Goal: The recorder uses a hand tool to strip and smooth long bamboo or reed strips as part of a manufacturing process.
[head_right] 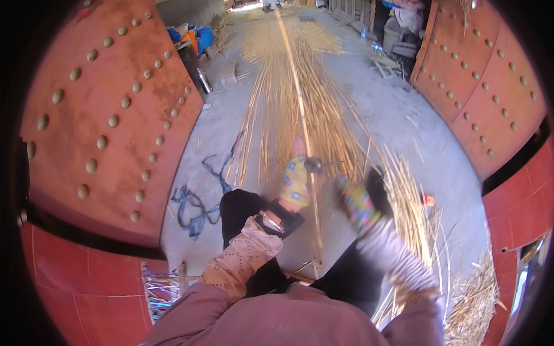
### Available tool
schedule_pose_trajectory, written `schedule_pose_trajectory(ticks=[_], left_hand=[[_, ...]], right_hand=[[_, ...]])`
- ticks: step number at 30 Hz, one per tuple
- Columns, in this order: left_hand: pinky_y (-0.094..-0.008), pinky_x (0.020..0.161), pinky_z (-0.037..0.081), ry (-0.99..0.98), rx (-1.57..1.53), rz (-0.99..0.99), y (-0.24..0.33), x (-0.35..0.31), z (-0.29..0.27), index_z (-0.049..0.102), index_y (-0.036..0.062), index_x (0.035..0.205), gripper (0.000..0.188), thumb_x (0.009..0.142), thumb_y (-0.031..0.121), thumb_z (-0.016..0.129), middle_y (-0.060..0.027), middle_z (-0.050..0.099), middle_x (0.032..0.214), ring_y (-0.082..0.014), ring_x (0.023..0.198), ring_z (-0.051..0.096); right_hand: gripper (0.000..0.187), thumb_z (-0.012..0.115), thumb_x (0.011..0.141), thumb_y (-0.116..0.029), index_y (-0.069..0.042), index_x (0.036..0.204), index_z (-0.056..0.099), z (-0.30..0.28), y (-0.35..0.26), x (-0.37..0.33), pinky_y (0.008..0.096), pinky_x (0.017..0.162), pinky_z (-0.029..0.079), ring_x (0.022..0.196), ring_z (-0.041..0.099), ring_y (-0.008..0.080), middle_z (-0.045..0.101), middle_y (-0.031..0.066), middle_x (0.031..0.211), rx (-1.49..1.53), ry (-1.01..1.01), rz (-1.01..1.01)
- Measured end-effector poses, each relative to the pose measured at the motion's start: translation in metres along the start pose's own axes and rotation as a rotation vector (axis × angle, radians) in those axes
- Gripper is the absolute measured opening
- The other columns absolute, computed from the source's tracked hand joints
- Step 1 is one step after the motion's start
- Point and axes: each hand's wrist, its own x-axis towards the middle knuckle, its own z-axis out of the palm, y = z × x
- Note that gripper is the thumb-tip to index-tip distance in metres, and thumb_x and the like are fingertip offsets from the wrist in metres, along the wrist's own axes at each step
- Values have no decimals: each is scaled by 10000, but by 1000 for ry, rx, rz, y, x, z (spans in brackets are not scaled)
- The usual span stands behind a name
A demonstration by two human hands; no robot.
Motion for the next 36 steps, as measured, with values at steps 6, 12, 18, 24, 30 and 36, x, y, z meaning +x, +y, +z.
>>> schedule_pose_trajectory(ticks=[6,12,18,24,30,36], left_hand=[[-213,426,378,76,-153,-115,-26,-5,36,497,102,659,453,776,536,449,7,457,557,-92,483,453],[-201,390,344,101,-190,179,-23,41,7,496,114,640,460,765,555,454,8,473,545,-88,459,456],[-209,366,337,170,-318,38,-15,25,1,491,139,655,463,763,583,423,25,459,550,-87,423,432],[-218,415,378,210,-229,57,-68,1,16,513,114,674,464,763,565,445,6,485,554,-98,454,455],[-214,394,341,72,-312,54,-22,37,-22,481,142,642,443,735,575,482,35,438,532,-79,439,421],[-202,379,316,217,-275,-5,-23,53,-60,470,158,673,413,751,564,467,49,422,546,-66,439,408]], right_hand=[[196,473,840,-262,-84,771,521,37,-13,-69,178,342,275,405,370,40,454,-34,603,90,169,2],[341,583,759,-270,-22,974,489,-85,125,-207,158,357,294,434,407,94,511,112,780,-66,23,-114],[346,505,818,-312,29,875,518,-95,56,-267,197,357,302,443,404,56,519,67,638,206,-245,510],[356,419,847,-377,-38,798,517,14,-12,-92,190,339,277,355,363,62,406,-26,480,-48,-214,-50],[245,504,807,-279,-34,820,511,1,32,-123,172,312,213,389,372,37,458,22,584,35,-80,159],[203,541,772,-138,35,877,519,-66,43,-245,183,334,294,387,393,79,503,56,617,350,-109,772]])
